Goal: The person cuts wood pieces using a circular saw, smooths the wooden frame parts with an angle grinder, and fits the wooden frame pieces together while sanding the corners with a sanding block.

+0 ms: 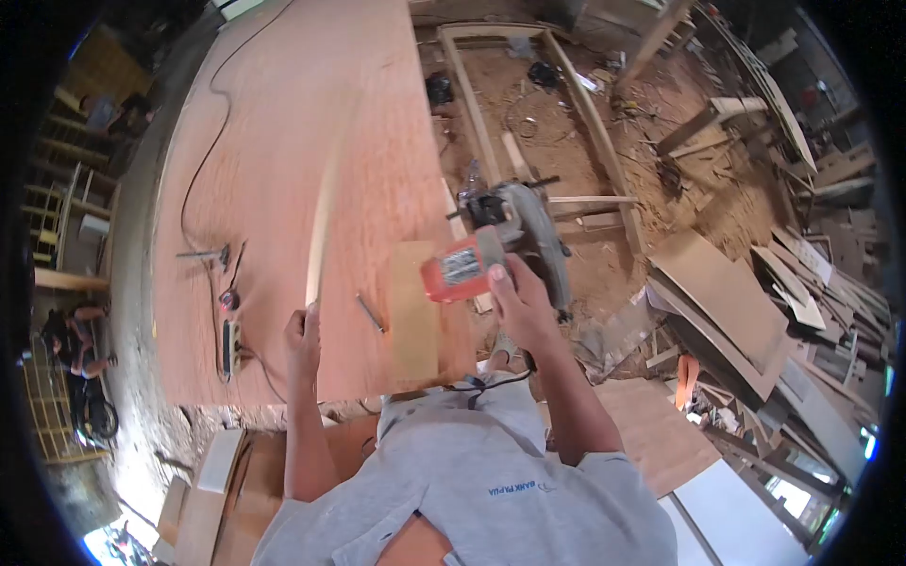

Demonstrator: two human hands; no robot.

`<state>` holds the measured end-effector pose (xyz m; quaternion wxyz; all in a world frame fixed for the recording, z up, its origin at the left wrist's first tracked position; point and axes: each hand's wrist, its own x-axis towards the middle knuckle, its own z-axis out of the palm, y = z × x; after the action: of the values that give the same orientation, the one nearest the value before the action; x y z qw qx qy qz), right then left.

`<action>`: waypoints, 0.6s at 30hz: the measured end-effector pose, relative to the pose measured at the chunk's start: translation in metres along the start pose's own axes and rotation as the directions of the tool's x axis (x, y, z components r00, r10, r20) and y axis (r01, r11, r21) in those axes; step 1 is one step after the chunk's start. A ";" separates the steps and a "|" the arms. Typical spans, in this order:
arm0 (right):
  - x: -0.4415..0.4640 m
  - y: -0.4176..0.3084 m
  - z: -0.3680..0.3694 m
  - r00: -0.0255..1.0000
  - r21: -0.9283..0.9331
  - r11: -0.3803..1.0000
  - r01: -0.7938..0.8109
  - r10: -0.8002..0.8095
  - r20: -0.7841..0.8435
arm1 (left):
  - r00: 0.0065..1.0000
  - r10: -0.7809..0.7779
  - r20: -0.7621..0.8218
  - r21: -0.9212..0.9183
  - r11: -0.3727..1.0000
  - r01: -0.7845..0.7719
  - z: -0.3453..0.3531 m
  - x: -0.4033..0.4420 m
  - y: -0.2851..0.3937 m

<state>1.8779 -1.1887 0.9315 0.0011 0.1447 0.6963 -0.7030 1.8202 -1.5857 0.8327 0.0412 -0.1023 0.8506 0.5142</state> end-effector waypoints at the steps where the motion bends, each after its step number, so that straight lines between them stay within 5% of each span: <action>1: -0.005 0.003 -0.028 0.999 -0.004 1.000 -0.014 0.014 -0.044 | 0.999 0.017 0.039 0.089 0.996 -0.021 0.022 0.014 0.007; 5: -0.035 0.016 -0.124 0.972 -0.006 0.994 -0.109 0.106 -0.212 | 0.976 0.053 0.213 0.439 0.887 -0.144 0.114 0.053 0.040; 8: -0.059 0.034 -0.168 0.950 -0.001 0.987 -0.159 0.153 -0.271 | 0.944 0.011 0.331 0.521 0.832 -0.193 0.174 0.085 0.048; 11: -0.083 0.051 -0.203 0.912 -0.072 0.954 -0.291 0.254 -0.323 | 0.934 0.015 0.357 0.574 0.785 -0.232 0.220 0.132 0.031; 16: -0.110 0.085 -0.228 0.910 -0.201 0.937 -0.285 0.198 -0.365 | 0.929 0.238 0.282 0.717 0.592 -0.369 0.237 0.218 -0.073; 18: -0.117 0.073 -0.230 0.912 -0.226 0.922 -0.314 0.227 -0.341 | 0.949 0.147 0.279 0.756 0.576 -0.311 0.240 0.228 -0.071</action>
<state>2.0513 -0.9887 0.8864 0.0110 0.3468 0.7519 -0.5606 1.6049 -1.4358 0.6195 0.0940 0.0860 0.9875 0.0932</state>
